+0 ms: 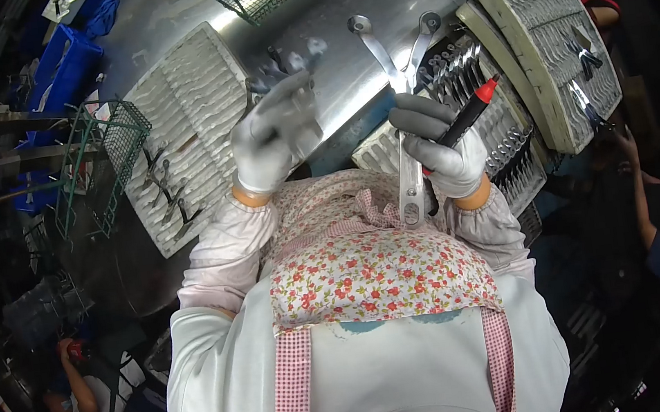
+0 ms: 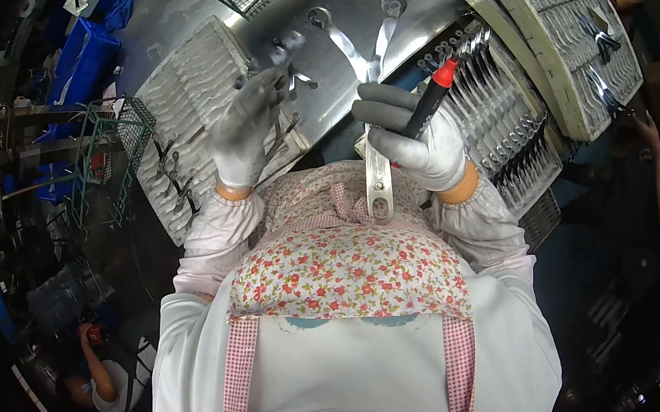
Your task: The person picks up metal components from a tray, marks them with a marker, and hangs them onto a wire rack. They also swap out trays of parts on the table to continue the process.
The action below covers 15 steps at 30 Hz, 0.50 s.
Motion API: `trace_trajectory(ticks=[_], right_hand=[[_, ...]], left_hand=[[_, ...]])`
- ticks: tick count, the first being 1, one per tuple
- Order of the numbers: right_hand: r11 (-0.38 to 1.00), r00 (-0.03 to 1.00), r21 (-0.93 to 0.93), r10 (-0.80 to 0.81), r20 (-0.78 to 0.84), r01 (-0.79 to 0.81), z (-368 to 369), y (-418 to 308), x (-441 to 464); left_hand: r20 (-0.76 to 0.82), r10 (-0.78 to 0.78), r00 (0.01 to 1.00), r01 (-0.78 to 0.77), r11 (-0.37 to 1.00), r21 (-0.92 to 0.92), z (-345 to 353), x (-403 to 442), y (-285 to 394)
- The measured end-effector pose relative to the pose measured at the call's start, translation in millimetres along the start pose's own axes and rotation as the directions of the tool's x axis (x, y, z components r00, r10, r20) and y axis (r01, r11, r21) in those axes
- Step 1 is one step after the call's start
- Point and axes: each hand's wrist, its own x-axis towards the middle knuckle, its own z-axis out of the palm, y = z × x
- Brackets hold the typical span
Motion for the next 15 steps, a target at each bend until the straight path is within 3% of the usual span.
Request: trace_trajectory(ticks=[1,2,3,4,5,9,15], right_hand=[[0.997,0.997,0.026,0.073,0.024,-0.074,-1,-3,-2],[0.997,0.997,0.025,0.074,0.029,-0.075,-1,-3,-1],[0.997,0.997,0.025,0.075,0.034,-0.076,-2,-3,0],[1.000,1.000,-0.003,0.000,0.019,0.000,-2,-2,4],[0.997,0.997,-0.031,-0.074,0.006,0.074,-1,-2,6],[0.991,0.994,-0.075,-0.108,0.007,0.108,1,2,9],[0.999,0.993,0.034,-0.007,-0.115,0.011,6,1,12]], left_hand=[[0.001,0.031,1.000,-0.031,0.999,-0.023,-4,1,-3],[0.112,0.214,0.971,-0.231,0.955,0.184,-8,2,-2],[0.298,0.400,0.867,-0.491,0.791,0.366,-11,9,6],[0.461,0.554,0.693,-0.721,0.529,0.447,-14,16,14],[0.498,0.560,0.662,-0.749,0.511,0.422,-15,19,16],[0.611,0.561,0.559,-0.827,0.430,0.361,-22,25,19],[0.689,0.543,0.479,-0.875,0.353,0.330,-23,30,26]])
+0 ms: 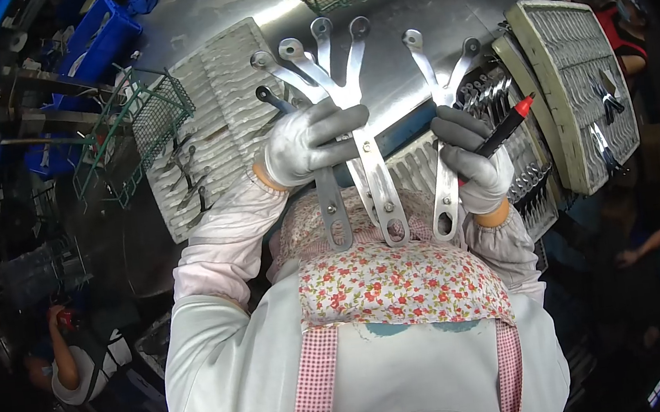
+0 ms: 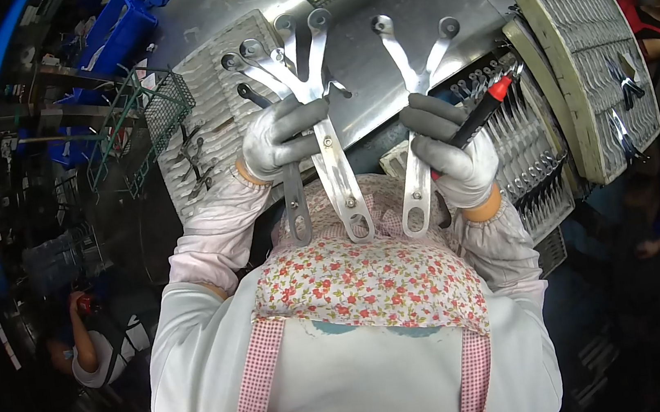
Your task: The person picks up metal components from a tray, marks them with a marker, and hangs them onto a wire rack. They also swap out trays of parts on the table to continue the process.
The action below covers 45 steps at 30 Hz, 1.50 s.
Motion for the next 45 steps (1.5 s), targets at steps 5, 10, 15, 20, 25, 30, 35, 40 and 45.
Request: trace_trajectory(ticks=[5,10,15,20,25,30,35,40,45], right_hand=[[0.983,0.995,-0.163,-0.092,-0.044,0.084,-3,1,15],[0.943,0.896,0.248,0.297,-0.331,-0.221,23,14,21],[0.599,0.664,0.495,0.746,-0.059,-0.629,27,15,73],[0.453,0.593,0.559,0.800,0.089,-0.695,41,21,86],[0.475,0.672,0.701,0.741,0.009,-0.533,29,16,82],[0.567,0.698,0.701,0.702,-0.138,-0.432,-3,5,72],[0.496,0.698,0.762,0.711,-0.082,-0.416,-10,-5,68],[0.507,0.701,0.751,0.708,-0.083,-0.423,-6,-8,70],[0.483,0.747,0.764,0.665,-0.003,-0.428,-18,16,92]], left_hand=[[0.050,0.039,0.998,-0.040,0.999,0.015,-3,0,-1],[0.135,0.039,0.990,-0.037,0.999,-0.018,-6,7,3],[0.214,0.055,0.975,-0.057,0.998,0.004,-9,16,7],[0.266,0.075,0.961,-0.085,0.996,0.027,-11,18,8],[0.244,0.088,0.966,-0.091,0.996,-0.001,-12,10,13],[0.224,0.065,0.973,-0.084,0.994,0.074,-14,0,12],[0.194,0.085,0.977,-0.102,0.992,0.074,-17,1,11],[0.228,0.081,0.970,-0.106,0.990,0.098,-23,10,15],[0.127,0.067,0.990,-0.074,0.996,0.052,-21,11,4]])
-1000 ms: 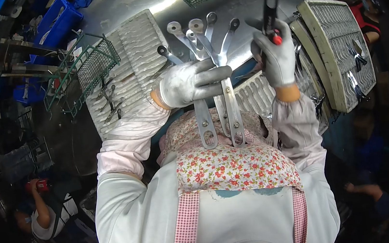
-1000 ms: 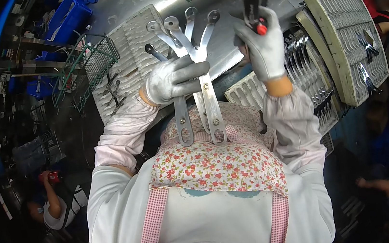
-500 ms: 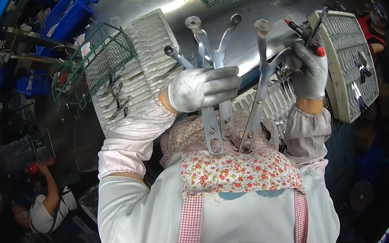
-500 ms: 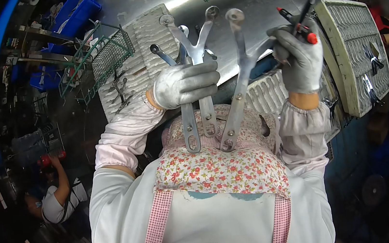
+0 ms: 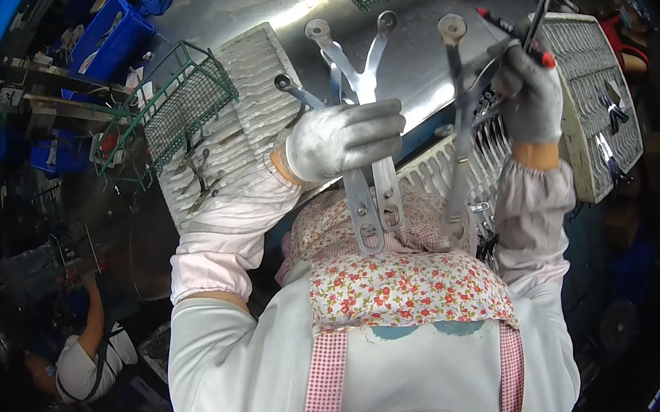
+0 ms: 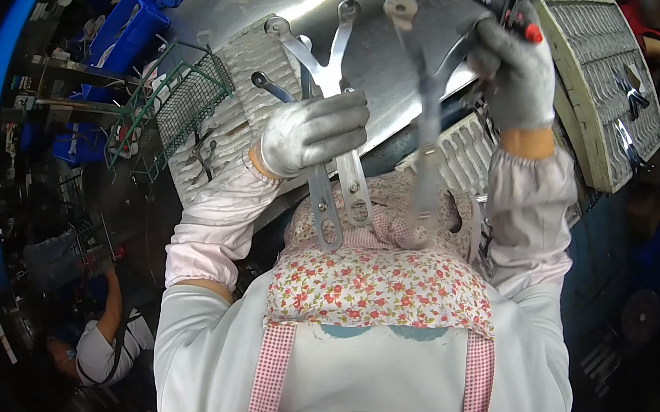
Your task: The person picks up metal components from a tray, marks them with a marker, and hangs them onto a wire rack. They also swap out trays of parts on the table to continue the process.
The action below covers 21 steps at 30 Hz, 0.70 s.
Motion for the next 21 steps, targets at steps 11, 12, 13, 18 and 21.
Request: trace_trajectory(ticks=[11,12,13,18,21], right_hand=[[0.885,0.853,-0.070,0.462,0.241,-0.460,52,-44,-41],[0.867,0.831,-0.147,0.498,0.247,-0.476,52,-45,-40],[0.860,0.822,-0.186,0.510,0.253,-0.476,52,-45,-38],[0.856,0.822,-0.283,0.504,0.265,-0.433,54,-38,-34],[0.831,0.817,-0.347,0.526,0.238,-0.434,56,-41,-41]], left_hand=[[0.035,0.086,0.996,-0.087,0.995,0.039,8,19,-2],[0.039,0.098,0.994,-0.100,0.994,0.043,8,21,-3],[0.062,0.109,0.992,-0.112,0.992,0.051,7,22,-3],[0.157,0.132,0.979,-0.137,0.990,0.023,-1,29,0],[0.139,0.163,0.977,-0.169,0.985,0.029,0,24,0]])
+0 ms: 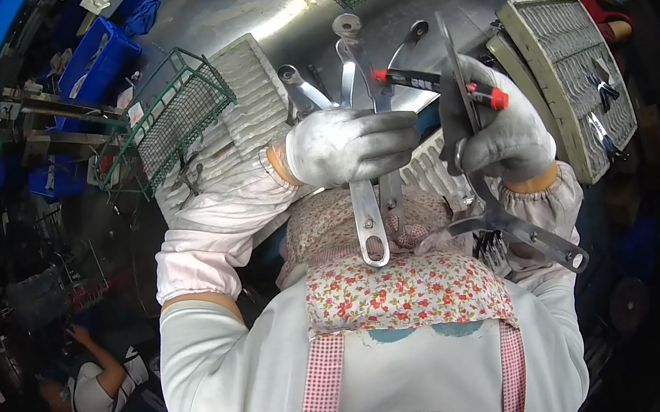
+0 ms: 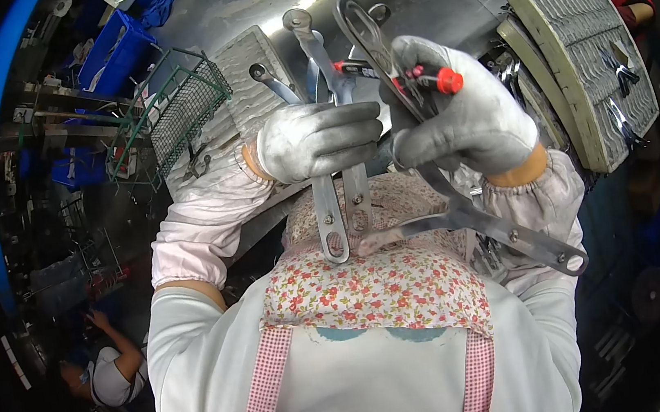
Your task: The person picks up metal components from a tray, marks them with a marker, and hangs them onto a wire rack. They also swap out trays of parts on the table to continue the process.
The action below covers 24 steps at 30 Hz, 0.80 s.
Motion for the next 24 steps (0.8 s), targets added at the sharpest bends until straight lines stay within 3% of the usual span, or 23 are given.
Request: trace_trajectory(ticks=[5,8,13,17,18,20,21,22,23,24], right_hand=[[0.996,0.996,0.091,0.013,-0.094,-0.004,8,-5,-18],[1.000,0.998,-0.005,-0.029,-0.062,0.029,15,-5,-14],[0.991,0.997,-0.128,0.039,-0.067,-0.048,-2,5,-22],[0.990,0.987,0.091,-0.091,-0.132,0.104,-35,17,-31],[0.985,0.958,0.140,-0.058,-0.281,0.101,-10,14,-41],[0.927,0.905,0.173,-0.262,-0.336,0.333,-27,30,-58],[0.890,0.864,0.212,-0.297,-0.406,0.405,-35,42,-70],[0.845,0.817,0.241,-0.326,-0.475,0.478,-47,56,-84],[0.849,0.778,0.193,-0.329,-0.536,0.492,-64,72,-101],[0.849,0.788,0.195,-0.338,-0.515,0.491,-88,89,-120]], left_hand=[[-0.005,0.026,1.000,-0.026,0.999,-0.042,-3,2,-1],[0.021,0.037,0.999,-0.037,0.999,-0.020,-1,0,1],[-0.019,0.030,0.999,-0.031,0.998,-0.049,7,5,-2],[-0.054,0.012,0.998,-0.020,0.988,-0.153,24,14,-8],[-0.083,0.017,0.996,-0.031,0.984,-0.177,15,0,-1],[-0.027,-0.101,0.995,0.089,0.953,-0.291,19,-1,0],[0.002,-0.308,0.952,0.269,0.829,-0.490,32,-5,2],[0.083,-0.490,0.868,0.419,0.633,-0.651,52,-11,4],[0.049,-0.677,0.734,0.555,0.557,-0.618,83,-13,8],[0.095,-0.761,0.642,0.648,0.472,-0.598,103,-7,7]])
